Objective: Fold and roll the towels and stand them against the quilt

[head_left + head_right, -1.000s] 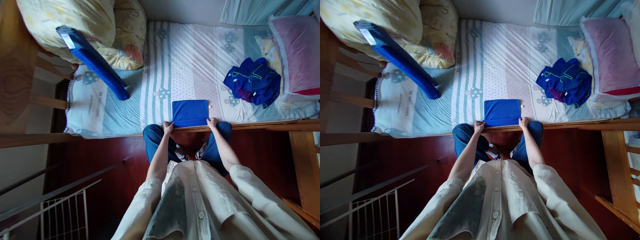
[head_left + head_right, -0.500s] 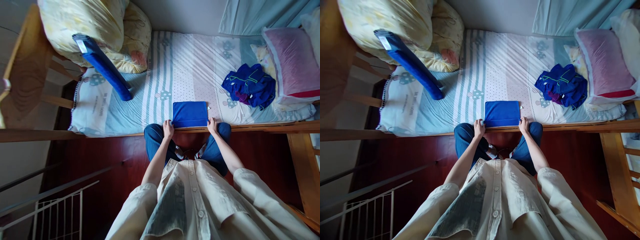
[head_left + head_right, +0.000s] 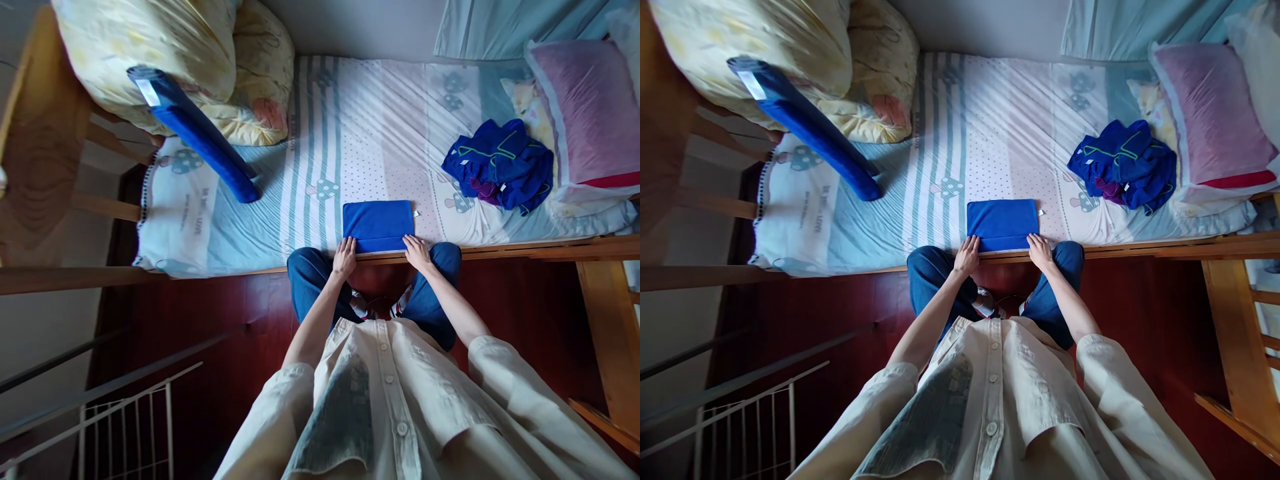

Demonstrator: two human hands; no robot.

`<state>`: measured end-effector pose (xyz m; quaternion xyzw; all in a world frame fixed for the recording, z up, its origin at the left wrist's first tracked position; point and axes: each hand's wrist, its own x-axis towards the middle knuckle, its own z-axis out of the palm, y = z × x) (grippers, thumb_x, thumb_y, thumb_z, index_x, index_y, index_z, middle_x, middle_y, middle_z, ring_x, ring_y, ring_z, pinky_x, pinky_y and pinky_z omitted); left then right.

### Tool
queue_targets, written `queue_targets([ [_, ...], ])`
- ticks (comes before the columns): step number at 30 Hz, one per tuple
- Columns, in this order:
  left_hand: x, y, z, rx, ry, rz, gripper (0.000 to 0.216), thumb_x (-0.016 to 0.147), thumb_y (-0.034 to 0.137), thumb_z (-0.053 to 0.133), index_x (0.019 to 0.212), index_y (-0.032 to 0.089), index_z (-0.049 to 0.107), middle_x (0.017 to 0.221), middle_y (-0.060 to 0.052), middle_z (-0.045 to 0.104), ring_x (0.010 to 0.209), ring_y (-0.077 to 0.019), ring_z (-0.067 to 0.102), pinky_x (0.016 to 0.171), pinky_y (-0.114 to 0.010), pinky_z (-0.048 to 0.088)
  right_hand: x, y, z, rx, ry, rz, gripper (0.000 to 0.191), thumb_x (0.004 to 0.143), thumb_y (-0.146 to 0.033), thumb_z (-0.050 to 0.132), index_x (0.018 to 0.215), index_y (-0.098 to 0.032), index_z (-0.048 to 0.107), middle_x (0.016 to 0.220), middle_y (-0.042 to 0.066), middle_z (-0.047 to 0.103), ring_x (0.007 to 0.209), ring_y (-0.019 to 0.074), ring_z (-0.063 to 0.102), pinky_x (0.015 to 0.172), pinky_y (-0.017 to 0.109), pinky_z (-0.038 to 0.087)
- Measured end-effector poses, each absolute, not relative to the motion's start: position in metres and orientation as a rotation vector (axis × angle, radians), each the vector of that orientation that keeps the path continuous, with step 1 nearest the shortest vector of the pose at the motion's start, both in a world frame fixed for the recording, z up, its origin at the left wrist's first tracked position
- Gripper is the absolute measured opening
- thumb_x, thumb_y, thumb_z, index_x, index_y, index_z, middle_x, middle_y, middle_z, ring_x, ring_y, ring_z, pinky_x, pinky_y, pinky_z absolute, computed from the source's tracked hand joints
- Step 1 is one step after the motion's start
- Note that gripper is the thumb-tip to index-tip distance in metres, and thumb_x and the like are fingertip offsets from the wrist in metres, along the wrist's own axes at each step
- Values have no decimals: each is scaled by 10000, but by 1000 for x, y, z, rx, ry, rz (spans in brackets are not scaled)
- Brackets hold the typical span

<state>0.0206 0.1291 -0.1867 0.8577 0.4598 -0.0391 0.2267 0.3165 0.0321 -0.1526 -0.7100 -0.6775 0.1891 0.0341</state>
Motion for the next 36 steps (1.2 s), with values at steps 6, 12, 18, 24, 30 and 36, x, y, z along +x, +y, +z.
queue_targets([
  [6, 19, 135, -192, 2341, 1254, -91, 780, 854, 54, 402, 1629, 62, 311, 1660, -202, 373, 1586, -318, 267, 1296, -543, 229, 324, 42, -161, -2188, -2072, 627, 593, 924, 12, 379, 1467, -115, 580, 1512, 164, 587, 1454, 247, 498, 1180, 439, 405],
  [12, 17, 140, -193, 2282, 1255, 8, 660, 933, 78, 351, 1588, 127, 415, 1616, -188, 454, 1558, -311, 339, 1282, -560, 249, 329, 49, -167, -2183, -1949, 677, 550, 947, -9, 420, 1422, -170, 646, 1454, 141, 640, 1400, 253, 562, 1182, 453, 402],
  [18, 11, 139, -184, 2308, 1219, -22, 637, 922, 65, 381, 1551, 128, 467, 1602, -207, 465, 1535, -306, 383, 1276, -533, 251, 327, 45, -159, -2201, -1901, 712, 545, 923, -1, 484, 1405, -177, 667, 1428, 145, 656, 1382, 253, 587, 1192, 448, 419],
  [24, 10, 126, -172, 2345, 1213, -88, 655, 853, 20, 444, 1493, 127, 533, 1556, -217, 518, 1478, -316, 469, 1247, -515, 315, 324, 35, -145, -2261, -1785, 789, 557, 867, 41, 550, 1313, -230, 742, 1349, 105, 714, 1277, 275, 669, 1147, 413, 484],
  [30, 5, 124, -161, 2228, 1281, -1, 654, 777, -4, 496, 1398, 152, 628, 1423, -177, 652, 1344, -304, 610, 1167, -450, 450, 333, 30, -136, -2261, -1654, 885, 494, 859, -10, 576, 1259, -233, 763, 1227, 72, 776, 1170, 248, 718, 1091, 380, 525],
  [36, 6, 137, -153, 1896, 1520, 284, 466, 793, 72, 535, 1205, 168, 728, 1144, -121, 782, 1141, -306, 714, 1077, -430, 526, 339, 37, -137, -2130, -1337, 944, 333, 853, -101, 625, 1131, -188, 784, 1142, 62, 797, 1063, 224, 736, 1008, 362, 561],
])
